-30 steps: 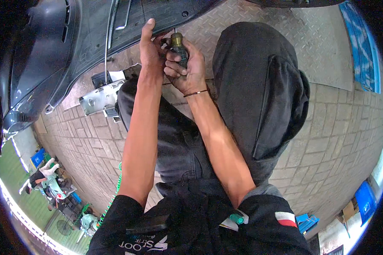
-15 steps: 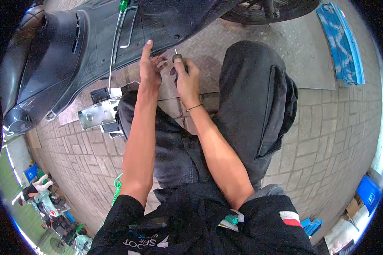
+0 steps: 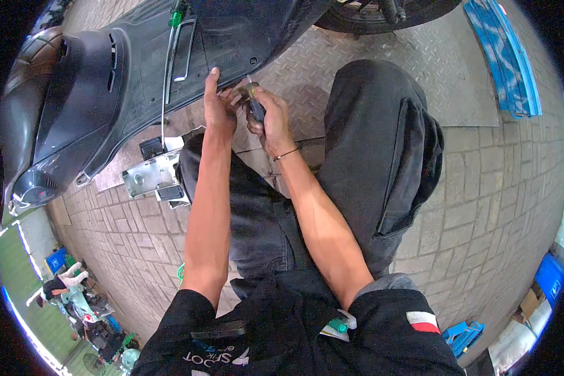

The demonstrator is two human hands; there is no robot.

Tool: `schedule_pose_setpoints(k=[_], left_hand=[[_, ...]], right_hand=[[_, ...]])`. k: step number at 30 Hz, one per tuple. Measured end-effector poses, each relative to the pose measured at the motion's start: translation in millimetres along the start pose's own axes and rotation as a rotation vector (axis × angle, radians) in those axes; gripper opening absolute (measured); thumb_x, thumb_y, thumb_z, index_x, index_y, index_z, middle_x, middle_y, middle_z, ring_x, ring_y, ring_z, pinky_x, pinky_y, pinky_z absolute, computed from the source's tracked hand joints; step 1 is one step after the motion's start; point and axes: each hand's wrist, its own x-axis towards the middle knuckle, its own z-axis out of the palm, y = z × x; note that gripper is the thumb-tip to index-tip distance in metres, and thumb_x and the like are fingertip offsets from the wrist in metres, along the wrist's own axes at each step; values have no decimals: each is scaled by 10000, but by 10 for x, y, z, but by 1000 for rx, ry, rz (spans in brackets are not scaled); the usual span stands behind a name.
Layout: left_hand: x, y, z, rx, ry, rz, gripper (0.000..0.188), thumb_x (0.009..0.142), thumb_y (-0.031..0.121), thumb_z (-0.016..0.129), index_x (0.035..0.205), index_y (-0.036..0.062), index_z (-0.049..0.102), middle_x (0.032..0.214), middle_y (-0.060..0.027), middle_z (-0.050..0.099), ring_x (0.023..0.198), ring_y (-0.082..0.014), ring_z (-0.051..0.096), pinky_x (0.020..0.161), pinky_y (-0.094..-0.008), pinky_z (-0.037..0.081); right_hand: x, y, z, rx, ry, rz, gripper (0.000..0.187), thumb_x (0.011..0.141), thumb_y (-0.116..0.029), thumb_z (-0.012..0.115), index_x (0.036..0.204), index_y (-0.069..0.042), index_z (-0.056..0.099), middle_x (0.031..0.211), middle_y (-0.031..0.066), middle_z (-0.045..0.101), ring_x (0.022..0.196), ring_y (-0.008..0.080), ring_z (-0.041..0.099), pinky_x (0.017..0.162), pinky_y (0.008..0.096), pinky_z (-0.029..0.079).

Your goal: The person removes screws from the front fairing of a motorcycle using a screwdriver and then detaches the plastic panel by hand.

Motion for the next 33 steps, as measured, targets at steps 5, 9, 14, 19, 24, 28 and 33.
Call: schedule_pose_setpoints(k=[5,9,14,19,24,28,33], left_hand=[[-2,8,-6,-75,-118,0,693,901,649,626,1289,77,595,1218,-130,707,1120,-278,653,961,-464,431],[-31,16,24,-41,-61,-23,698,898,652,626,1287,73,601,1241,-134,704,1144,-283,654,964,-469,429],[-10,38,-4,-19,-92,-26,726,900,653,627,1338,79,555,1212,-128,704,1161,-296,653,951,-474,434],[-48,44,14,-76,-76,-5,750,904,578,676,1381,22,512,1234,-175,670,1169,-340,659,998,-517,467],[-67,36,16,-51,-71,-7,785,895,575,689,1409,19,480,1266,-178,657,1163,-339,659,981,-511,488],[-57,34,5,-50,-70,3,770,888,587,688,1395,38,498,1211,-167,677,1122,-333,671,971,-509,496],[-46,34,7,-27,-72,-23,697,888,628,660,1341,108,561,1225,-121,675,1150,-324,649,1020,-539,417]], right_hand=[[49,52,-65,87,-89,39,296,1064,-313,531,1073,-36,638,795,83,645,453,92,424,418,254,324],[47,55,-82,96,-51,51,297,1065,-316,528,1104,-43,638,783,74,636,451,95,419,418,252,320],[58,62,-75,108,-69,69,309,1060,-325,533,1123,-44,643,784,67,634,449,89,407,425,251,313],[93,26,-104,193,-29,109,324,1067,-330,500,1135,-42,633,782,61,627,440,81,382,434,247,303],[197,-282,-280,345,-18,75,336,1069,-358,484,1142,-57,616,762,44,618,432,80,373,435,246,298],[50,-107,-171,55,27,66,306,1062,-354,517,1083,-71,634,710,36,589,437,77,373,425,239,300],[2,-53,-45,9,21,71,257,1049,-326,544,1043,-86,633,710,39,588,439,75,371,415,249,280]])
